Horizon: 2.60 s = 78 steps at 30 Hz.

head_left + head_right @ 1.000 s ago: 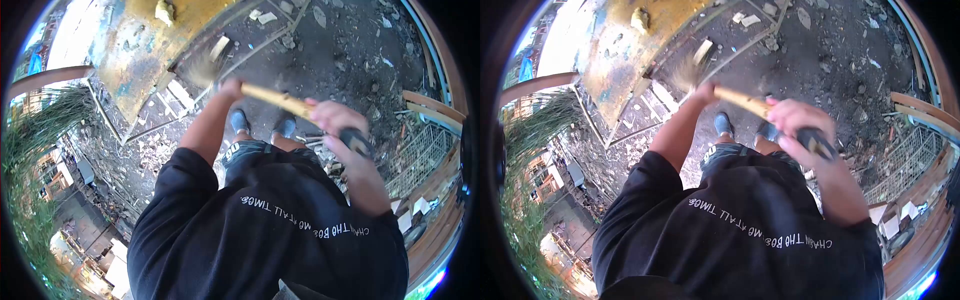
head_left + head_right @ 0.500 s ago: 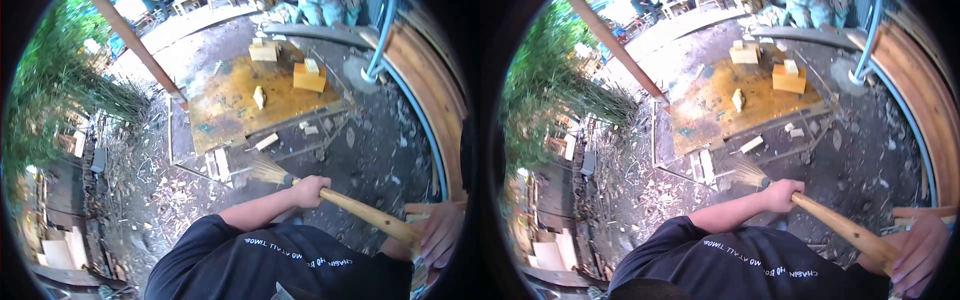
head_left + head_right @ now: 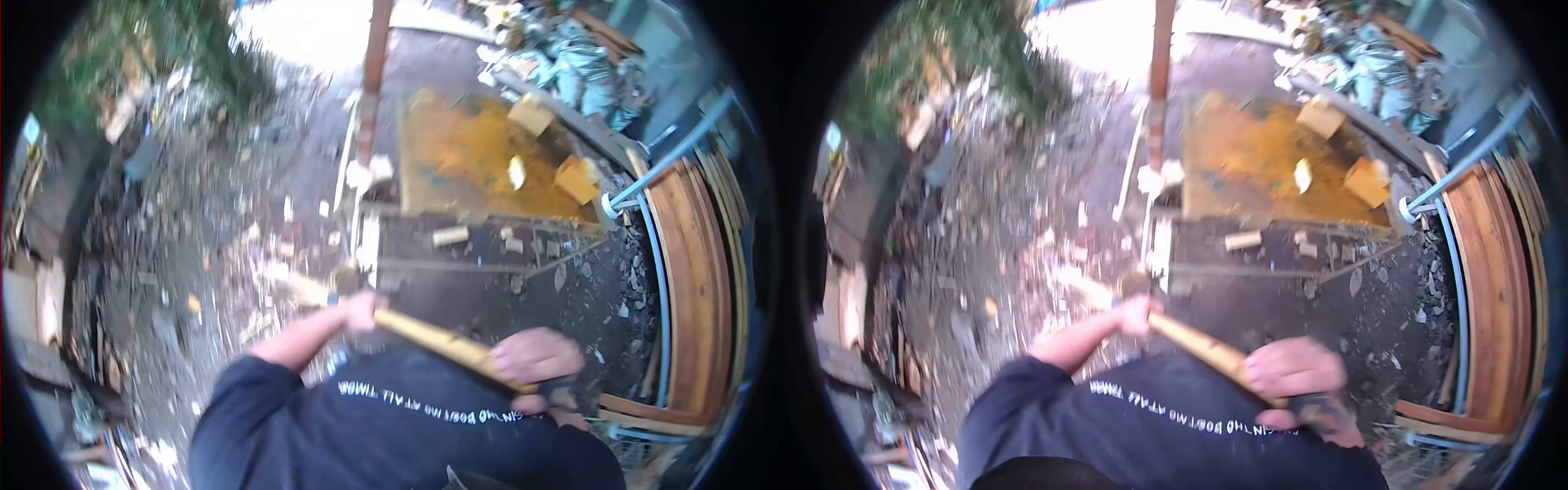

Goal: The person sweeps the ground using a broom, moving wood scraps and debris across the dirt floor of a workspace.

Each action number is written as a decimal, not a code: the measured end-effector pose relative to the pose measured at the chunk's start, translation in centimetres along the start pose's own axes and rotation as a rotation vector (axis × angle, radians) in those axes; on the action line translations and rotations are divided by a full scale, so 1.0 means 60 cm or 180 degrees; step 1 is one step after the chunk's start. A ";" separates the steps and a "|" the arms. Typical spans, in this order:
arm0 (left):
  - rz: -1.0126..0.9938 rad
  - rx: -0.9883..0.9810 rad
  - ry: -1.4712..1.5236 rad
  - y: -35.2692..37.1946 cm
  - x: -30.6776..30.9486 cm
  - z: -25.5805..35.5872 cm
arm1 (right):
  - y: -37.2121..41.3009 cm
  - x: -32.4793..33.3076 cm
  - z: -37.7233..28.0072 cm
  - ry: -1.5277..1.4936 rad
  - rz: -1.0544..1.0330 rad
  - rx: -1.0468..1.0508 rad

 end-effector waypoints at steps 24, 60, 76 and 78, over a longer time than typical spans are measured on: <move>0.0923 0.1352 0.0668 0.173 0.135 -0.273 | -0.237 -0.252 0.343 -0.0850 -0.0527 -0.1142; 0.1532 -0.0032 0.0264 0.133 0.687 -0.237 | -0.702 -0.203 0.346 -0.0063 -0.0826 0.0589; 0.0318 0.2020 0.0721 0.353 0.481 -0.435 | -0.435 -0.387 0.597 -0.2083 0.0212 -0.2554; 0.0503 0.1557 0.0590 0.328 0.559 -0.358 | -0.503 -0.308 0.550 -0.1659 0.0269 -0.1862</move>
Point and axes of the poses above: each hand's wrist, its own y-axis away from the middle knuckle, its own x-axis out of the back of the hand, z = x × y, the point moved 1 cm from there along -y, towards the middle knuckle, and after that the axes turned 4 degrees about y, right-handed, at the moved point
